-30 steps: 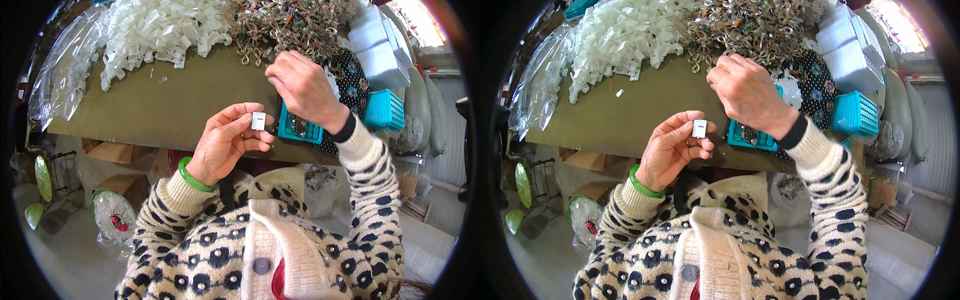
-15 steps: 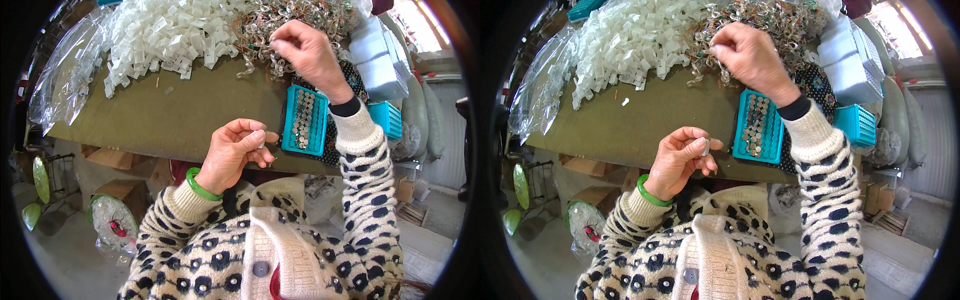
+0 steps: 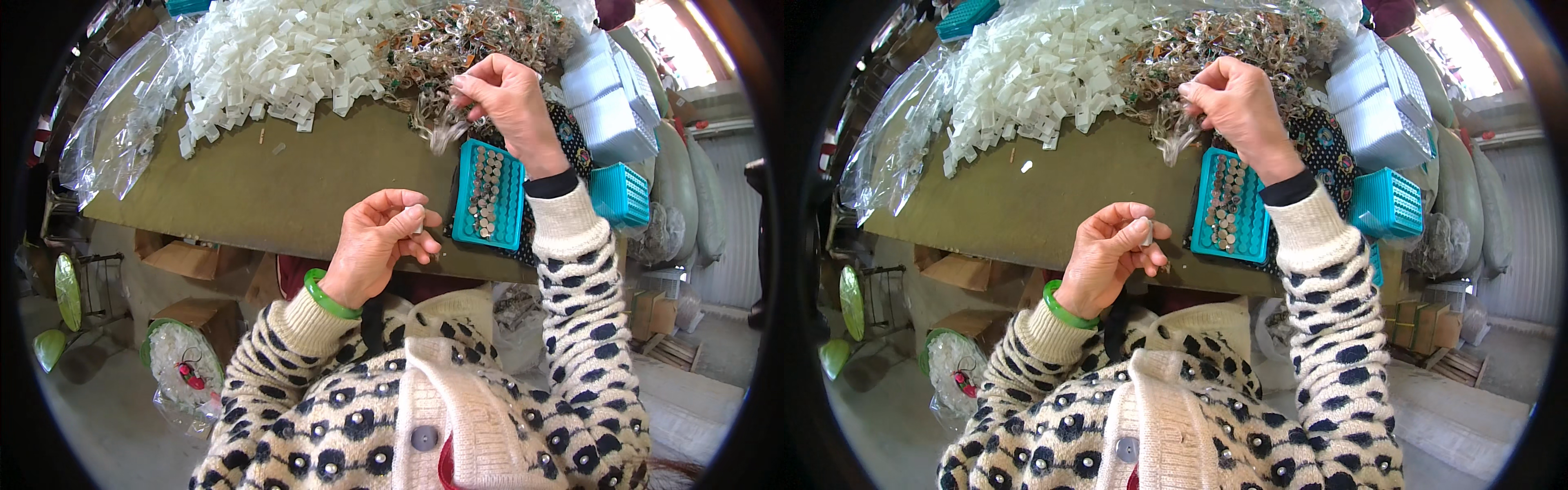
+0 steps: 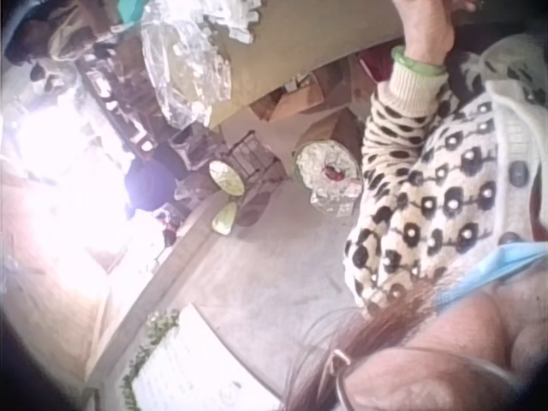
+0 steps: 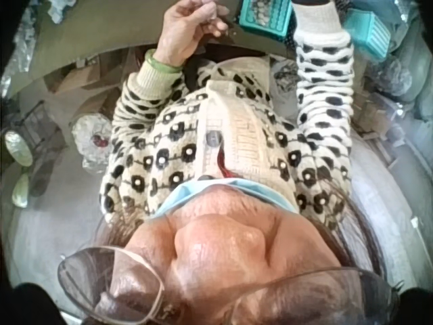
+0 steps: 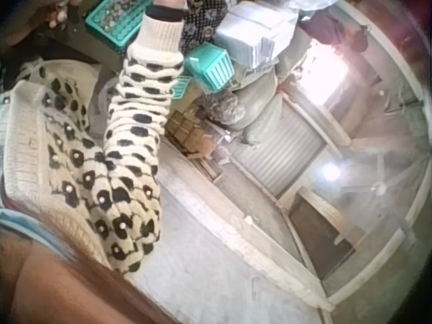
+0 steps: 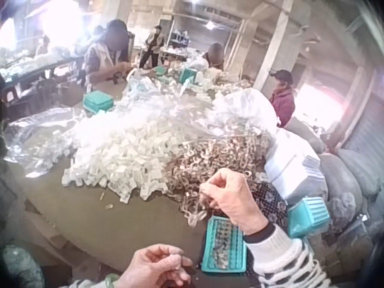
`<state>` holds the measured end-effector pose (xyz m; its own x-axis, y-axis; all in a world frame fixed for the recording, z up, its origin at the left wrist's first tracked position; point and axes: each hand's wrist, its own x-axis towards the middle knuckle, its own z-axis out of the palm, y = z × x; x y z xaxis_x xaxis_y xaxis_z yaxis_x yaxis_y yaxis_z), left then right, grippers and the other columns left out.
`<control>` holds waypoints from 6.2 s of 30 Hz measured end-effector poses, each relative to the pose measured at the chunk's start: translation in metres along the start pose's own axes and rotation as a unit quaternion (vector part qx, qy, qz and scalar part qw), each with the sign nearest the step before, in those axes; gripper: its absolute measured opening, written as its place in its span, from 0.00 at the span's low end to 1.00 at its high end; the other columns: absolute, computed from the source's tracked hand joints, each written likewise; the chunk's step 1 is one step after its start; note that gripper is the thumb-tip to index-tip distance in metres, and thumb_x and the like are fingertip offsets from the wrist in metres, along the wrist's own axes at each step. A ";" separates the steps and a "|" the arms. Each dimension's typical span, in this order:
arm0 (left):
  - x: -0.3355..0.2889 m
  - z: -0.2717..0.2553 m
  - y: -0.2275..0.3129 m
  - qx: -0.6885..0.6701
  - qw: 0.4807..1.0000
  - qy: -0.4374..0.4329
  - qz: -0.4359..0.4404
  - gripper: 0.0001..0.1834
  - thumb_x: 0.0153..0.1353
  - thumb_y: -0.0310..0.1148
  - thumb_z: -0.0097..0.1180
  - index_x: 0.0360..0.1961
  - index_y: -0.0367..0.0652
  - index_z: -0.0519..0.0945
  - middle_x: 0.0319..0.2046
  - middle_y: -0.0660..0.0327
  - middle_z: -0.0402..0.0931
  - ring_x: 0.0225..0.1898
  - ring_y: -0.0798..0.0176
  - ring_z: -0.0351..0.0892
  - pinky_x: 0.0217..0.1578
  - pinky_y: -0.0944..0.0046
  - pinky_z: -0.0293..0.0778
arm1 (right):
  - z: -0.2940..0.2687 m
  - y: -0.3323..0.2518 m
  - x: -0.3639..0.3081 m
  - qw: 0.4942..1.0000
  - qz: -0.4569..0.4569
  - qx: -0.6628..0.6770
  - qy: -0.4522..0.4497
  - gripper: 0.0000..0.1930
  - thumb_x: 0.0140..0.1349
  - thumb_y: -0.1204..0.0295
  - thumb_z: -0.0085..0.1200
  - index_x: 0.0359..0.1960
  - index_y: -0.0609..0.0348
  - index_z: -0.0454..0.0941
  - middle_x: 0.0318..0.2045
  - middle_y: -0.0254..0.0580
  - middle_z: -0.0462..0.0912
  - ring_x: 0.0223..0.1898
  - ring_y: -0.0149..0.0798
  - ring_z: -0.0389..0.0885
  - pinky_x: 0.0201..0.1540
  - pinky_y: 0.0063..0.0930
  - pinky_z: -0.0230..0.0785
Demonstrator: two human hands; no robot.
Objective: The person repeatedly picks small metal components from a blue tray and inserts them into white plastic housings. They then place the assembled units onto the table. The process is repeated continuously throughout the clip.
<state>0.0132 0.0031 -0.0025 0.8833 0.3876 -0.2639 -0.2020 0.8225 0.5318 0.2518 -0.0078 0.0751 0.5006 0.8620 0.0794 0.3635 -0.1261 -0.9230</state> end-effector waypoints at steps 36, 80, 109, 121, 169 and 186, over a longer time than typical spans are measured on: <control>-0.068 -0.033 0.067 0.777 0.491 0.261 0.296 0.19 0.49 0.25 0.66 0.45 0.39 0.78 0.35 0.56 0.74 0.36 0.52 0.77 0.38 0.56 0.73 | -0.002 -0.003 -0.109 0.849 0.054 0.523 -0.053 0.04 0.63 0.77 0.52 0.31 0.60 0.78 0.47 0.62 0.81 0.47 0.56 0.83 0.52 0.54 0.76; -0.028 0.025 0.013 -0.074 0.995 0.020 0.061 0.06 0.63 0.29 0.60 0.36 0.41 0.76 0.26 0.65 0.74 0.22 0.74 0.67 0.19 0.75 0.61 | 0.056 -0.017 -0.143 0.990 -0.131 -0.055 0.018 0.06 0.57 0.85 0.58 0.36 0.67 0.82 0.27 0.39 0.80 0.27 0.29 0.76 0.27 0.20 0.65; -0.039 -0.102 0.170 0.671 0.490 0.432 0.351 0.11 0.60 0.34 0.59 0.40 0.38 0.81 0.33 0.56 0.78 0.33 0.59 0.78 0.37 0.60 0.73 | 0.070 -0.021 -0.152 0.904 0.123 0.400 -0.085 0.04 0.64 0.81 0.54 0.39 0.66 0.74 0.33 0.37 0.76 0.23 0.26 0.71 0.27 0.24 0.68; -0.007 -0.103 0.143 0.745 0.539 0.302 0.253 0.15 0.53 0.33 0.61 0.42 0.41 0.80 0.37 0.53 0.75 0.42 0.49 0.77 0.45 0.53 0.72 | 0.080 -0.022 -0.151 0.919 0.153 0.342 -0.126 0.05 0.63 0.81 0.55 0.39 0.66 0.75 0.29 0.36 0.76 0.23 0.26 0.71 0.28 0.23 0.68; -0.013 -0.001 0.022 -0.012 0.994 -0.047 0.093 0.16 0.58 0.18 0.60 0.48 0.34 0.78 0.38 0.50 0.82 0.37 0.57 0.84 0.41 0.58 0.82 | 0.061 -0.021 -0.143 0.913 0.103 0.394 0.018 0.04 0.62 0.78 0.57 0.35 0.64 0.75 0.25 0.33 0.78 0.21 0.21 0.71 0.23 0.15 0.63; -0.009 0.018 0.010 0.070 0.976 0.011 0.205 0.13 0.56 0.17 0.63 0.42 0.33 0.78 0.35 0.55 0.82 0.34 0.62 0.84 0.40 0.64 0.81 | 0.068 -0.014 -0.148 0.979 -0.178 -0.010 0.103 0.09 0.56 0.90 0.52 0.35 0.66 0.75 0.32 0.42 0.76 0.29 0.33 0.79 0.30 0.24 0.73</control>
<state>0.0111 0.0005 0.0194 0.7300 0.6831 -0.0219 -0.4758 0.5309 0.7013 0.1190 -0.0998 0.0506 0.4864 0.7365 0.4701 0.5583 0.1519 -0.8156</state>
